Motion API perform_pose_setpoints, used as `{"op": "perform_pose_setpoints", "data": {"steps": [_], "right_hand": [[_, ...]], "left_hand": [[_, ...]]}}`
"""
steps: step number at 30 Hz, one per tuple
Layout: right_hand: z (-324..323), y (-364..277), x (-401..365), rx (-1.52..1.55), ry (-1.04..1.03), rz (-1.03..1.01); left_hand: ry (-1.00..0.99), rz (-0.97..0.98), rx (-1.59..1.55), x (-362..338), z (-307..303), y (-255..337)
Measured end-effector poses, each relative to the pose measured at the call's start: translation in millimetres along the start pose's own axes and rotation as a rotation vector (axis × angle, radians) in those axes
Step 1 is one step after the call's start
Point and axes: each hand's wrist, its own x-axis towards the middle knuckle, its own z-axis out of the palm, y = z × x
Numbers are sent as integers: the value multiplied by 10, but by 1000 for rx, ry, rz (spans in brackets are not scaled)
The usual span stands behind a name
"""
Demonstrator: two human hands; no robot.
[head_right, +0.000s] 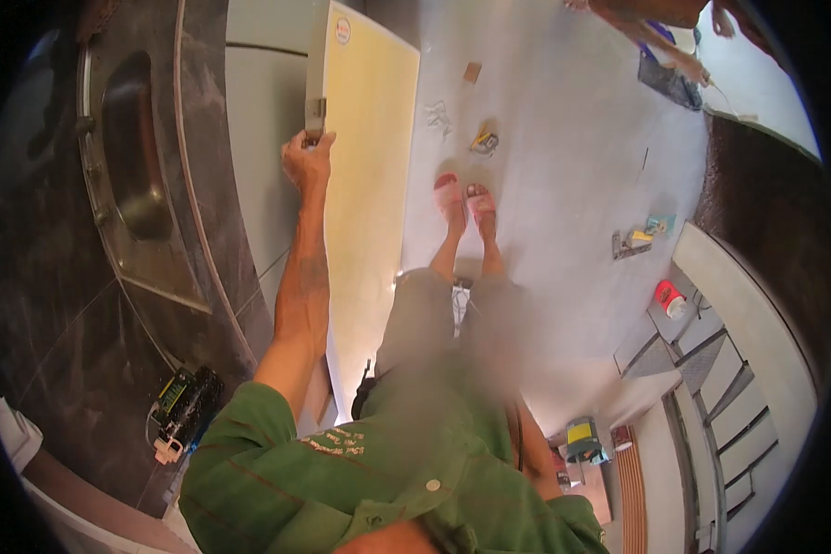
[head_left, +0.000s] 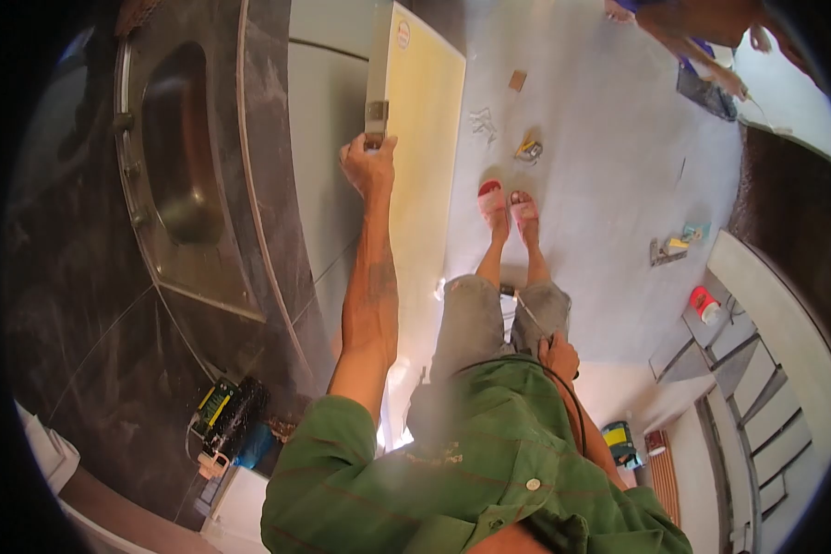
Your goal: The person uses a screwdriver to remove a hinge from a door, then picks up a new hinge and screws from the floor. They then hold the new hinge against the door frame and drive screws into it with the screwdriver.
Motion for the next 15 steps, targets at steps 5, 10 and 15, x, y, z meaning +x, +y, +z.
{"op": "perform_pose_setpoints", "data": {"steps": [5,10,15], "right_hand": [[-100,-107,-32,-26,0,26],[-82,-66,24,-94,1,-14],[-113,-86,44,-189,-19,-34]], "left_hand": [[89,21,30,-13,81,-17],[92,42,-30,14,158,-163],[208,55,-69,27,276,-280]]}}
